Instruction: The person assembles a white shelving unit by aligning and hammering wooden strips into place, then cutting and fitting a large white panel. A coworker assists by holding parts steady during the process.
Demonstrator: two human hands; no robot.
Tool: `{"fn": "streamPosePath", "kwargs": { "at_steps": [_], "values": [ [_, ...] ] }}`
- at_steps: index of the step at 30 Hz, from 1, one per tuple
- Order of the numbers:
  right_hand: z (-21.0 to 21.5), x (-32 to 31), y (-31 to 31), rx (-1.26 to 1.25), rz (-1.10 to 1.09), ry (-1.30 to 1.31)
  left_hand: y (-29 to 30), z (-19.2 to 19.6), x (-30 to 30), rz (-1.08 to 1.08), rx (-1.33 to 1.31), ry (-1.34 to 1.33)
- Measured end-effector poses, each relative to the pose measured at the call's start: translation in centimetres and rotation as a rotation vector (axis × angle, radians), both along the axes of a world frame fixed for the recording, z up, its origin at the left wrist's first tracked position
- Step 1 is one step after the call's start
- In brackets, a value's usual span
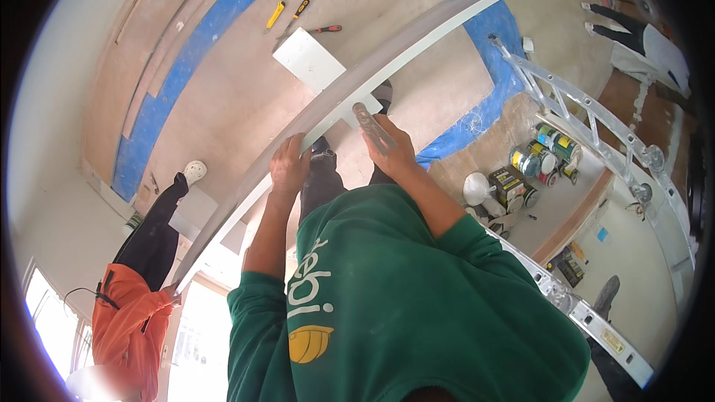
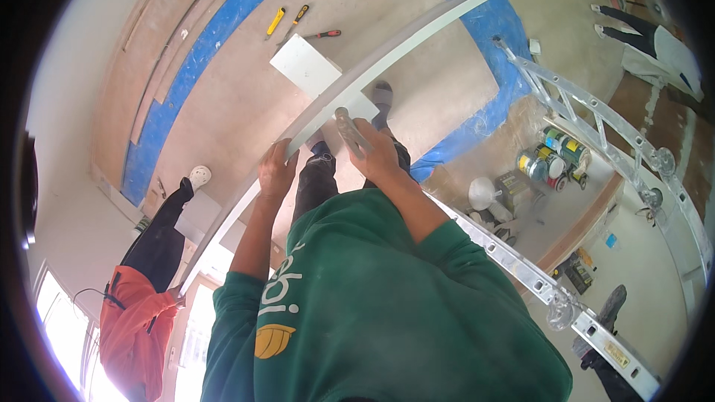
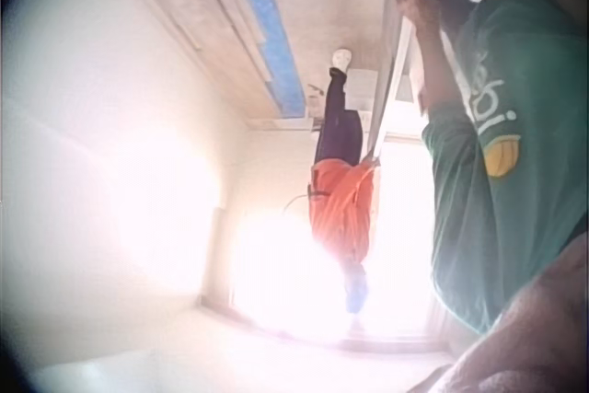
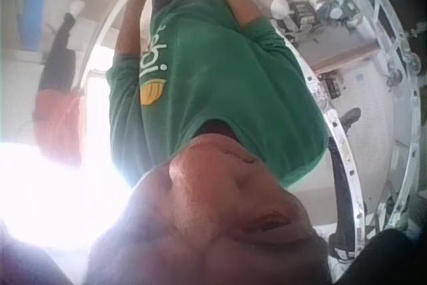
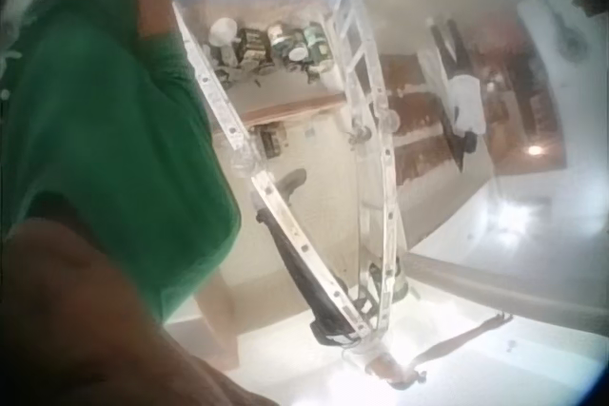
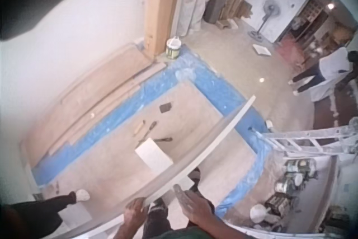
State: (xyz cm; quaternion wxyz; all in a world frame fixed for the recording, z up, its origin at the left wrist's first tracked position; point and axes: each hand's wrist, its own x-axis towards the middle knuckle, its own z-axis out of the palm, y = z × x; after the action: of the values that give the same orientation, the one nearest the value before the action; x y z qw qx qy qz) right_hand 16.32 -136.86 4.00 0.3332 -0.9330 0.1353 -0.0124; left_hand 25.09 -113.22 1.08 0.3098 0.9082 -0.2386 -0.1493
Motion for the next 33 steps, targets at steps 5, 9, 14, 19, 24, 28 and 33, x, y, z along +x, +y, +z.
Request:
{"fn": "streamPosePath", "kwargs": {
  "at_steps": [5, 9, 14, 19, 24, 28, 33],
  "values": [
    [0.9, 1.8, -5.2, 0.066, -0.030, -0.094, -2.2, 0.5, -0.2, 0.065, 0.036, -0.036],
    [0.1, 3.9, -10.2, -0.012, 0.060, -0.250, -3.9, 0.6, -0.2, 0.111, 0.107, -0.017],
    [0.1, 4.1, -14.2, 0.139, -0.060, 0.010, -5.6, 1.4, -1.0, 0.207, 0.206, 0.034],
    [1.6, 5.6, -18.2, 0.125, -0.113, -0.028, -6.6, 1.8, -1.5, 0.270, 0.285, 0.074],
    [1.6, 6.6, -22.9, 0.055, -0.075, -0.241, -7.3, 2.0, -1.5, 0.309, 0.292, 0.040],
    [1.0, 7.1, -26.7, 0.047, -0.143, -0.102, -7.6, 2.2, -1.1, 0.312, 0.305, 0.065],
    [1.1, 7.9, -30.2, 0.041, -0.131, -0.047, -7.7, 2.6, -1.4, 0.293, 0.328, 0.065]
  ]
}}
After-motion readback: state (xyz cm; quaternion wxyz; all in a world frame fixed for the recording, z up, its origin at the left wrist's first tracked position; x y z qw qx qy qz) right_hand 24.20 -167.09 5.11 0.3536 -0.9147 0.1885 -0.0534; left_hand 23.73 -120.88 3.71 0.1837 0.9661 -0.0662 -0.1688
